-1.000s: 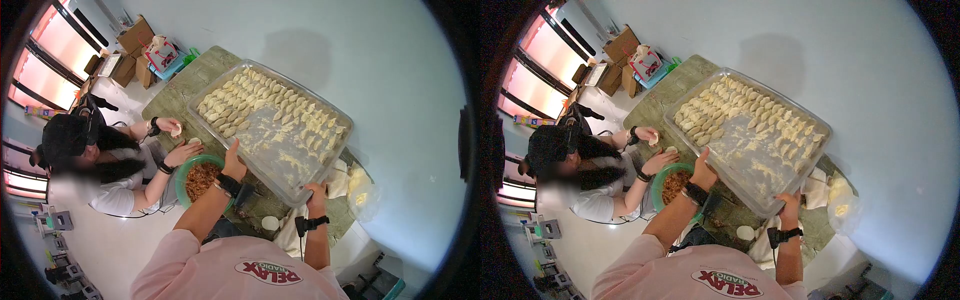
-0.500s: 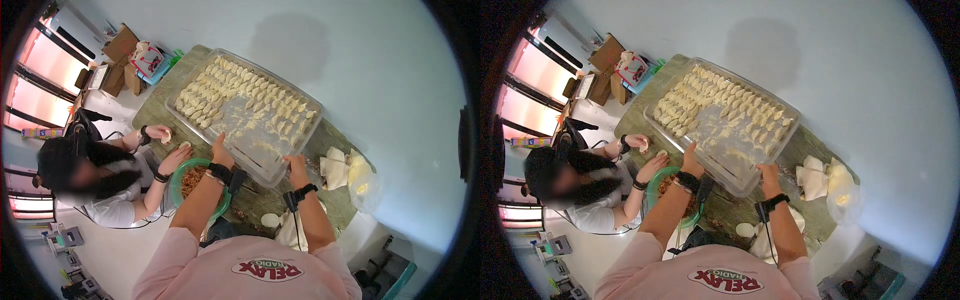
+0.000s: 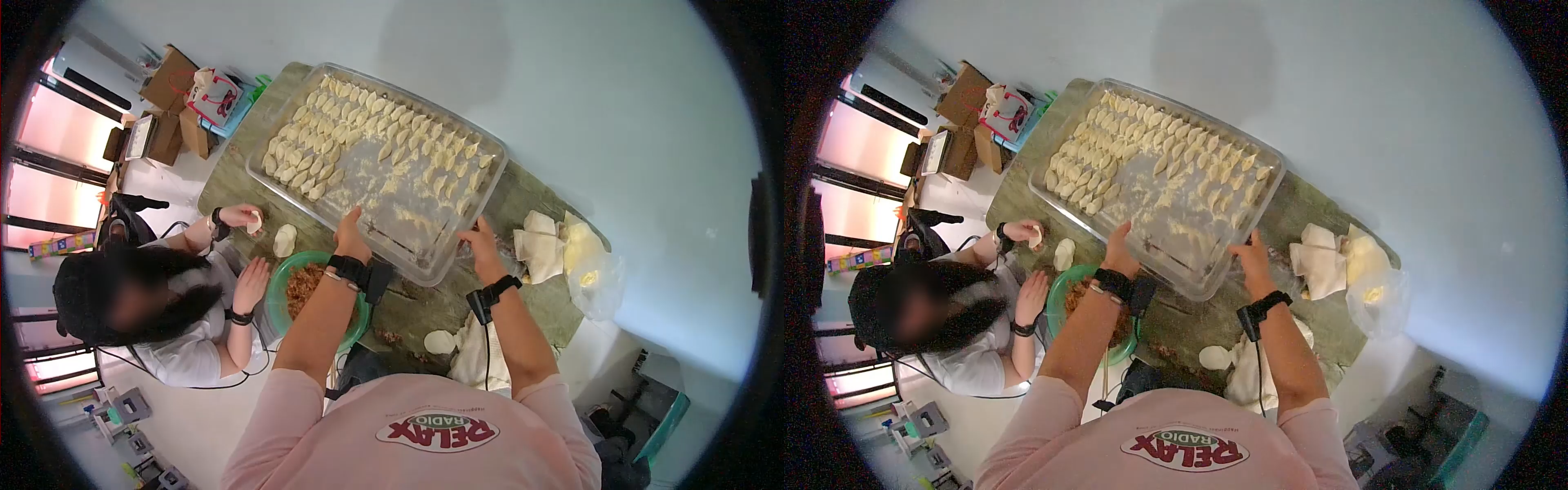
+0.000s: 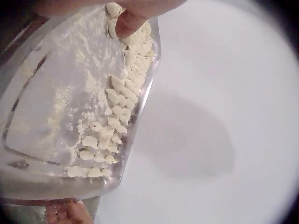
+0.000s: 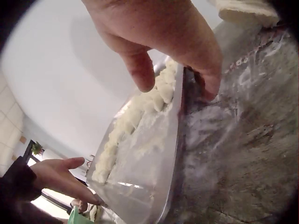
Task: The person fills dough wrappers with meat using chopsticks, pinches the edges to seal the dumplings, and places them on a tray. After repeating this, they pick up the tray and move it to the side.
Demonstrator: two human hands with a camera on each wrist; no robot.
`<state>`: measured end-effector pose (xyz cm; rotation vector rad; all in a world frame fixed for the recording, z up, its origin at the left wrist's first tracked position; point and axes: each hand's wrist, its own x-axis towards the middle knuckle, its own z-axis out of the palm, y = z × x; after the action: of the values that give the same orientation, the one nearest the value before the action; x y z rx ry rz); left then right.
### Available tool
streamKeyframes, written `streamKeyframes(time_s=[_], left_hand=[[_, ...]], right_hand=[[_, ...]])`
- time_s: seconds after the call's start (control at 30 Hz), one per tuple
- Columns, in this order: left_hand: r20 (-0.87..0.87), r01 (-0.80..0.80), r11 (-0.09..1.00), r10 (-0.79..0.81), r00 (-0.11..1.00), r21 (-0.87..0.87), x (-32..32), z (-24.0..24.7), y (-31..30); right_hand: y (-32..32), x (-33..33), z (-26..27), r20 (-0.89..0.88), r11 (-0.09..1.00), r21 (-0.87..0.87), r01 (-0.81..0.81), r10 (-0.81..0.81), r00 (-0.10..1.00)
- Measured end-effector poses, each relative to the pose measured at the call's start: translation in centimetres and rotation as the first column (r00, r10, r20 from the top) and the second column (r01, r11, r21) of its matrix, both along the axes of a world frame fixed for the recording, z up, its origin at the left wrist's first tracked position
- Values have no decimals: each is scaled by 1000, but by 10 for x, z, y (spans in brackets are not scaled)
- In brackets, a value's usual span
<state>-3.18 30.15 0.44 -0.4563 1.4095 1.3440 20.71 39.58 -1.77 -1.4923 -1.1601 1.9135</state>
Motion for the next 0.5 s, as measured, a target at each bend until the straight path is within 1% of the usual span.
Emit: streamKeyframes(time_s=[0.03,0.07,0.1,0.13,0.2,0.23,0.27,0.3,0.33,0.4,0.43,0.5], left_hand=[[0,-3,1000,3,1000,-7,3,5,-2],[-54,8,999,-11,998,-49,8,11,-3],[-106,19,996,-29,994,-93,14,18,-4],[-108,15,995,-25,994,-99,14,9,-5],[-26,-37,996,36,999,-75,14,-15,-10],[-31,-49,996,47,998,-80,21,-16,-11],[28,-52,997,54,998,-58,30,-18,-11],[87,-53,998,56,995,-33,38,-17,-9],[83,-56,998,58,995,-34,44,-15,-10],[20,64,993,-63,998,-104,56,-7,-11],[19,66,992,-65,998,-105,60,0,-9],[-51,79,964,-94,994,-253,66,12,-4]], right_hand=[[-1,2,-8,0,1000,-7,-3,3,1000],[-1,5,-19,-14,999,42,11,-10,1000],[-5,4,-15,-28,996,89,26,-24,999],[-9,3,-10,-30,996,83,22,-20,999],[-18,2,3,48,995,97,-12,7,999],[-18,2,-6,44,996,91,-23,19,999],[-17,3,-20,129,991,104,-85,71,989],[-17,2,-19,215,983,114,-145,118,969],[-19,0,-17,211,983,113,-147,121,970],[-20,-4,-11,319,971,164,-176,117,941],[-20,-5,-8,317,971,164,-174,115,941],[-16,-5,-5,502,919,213,-332,189,844]])
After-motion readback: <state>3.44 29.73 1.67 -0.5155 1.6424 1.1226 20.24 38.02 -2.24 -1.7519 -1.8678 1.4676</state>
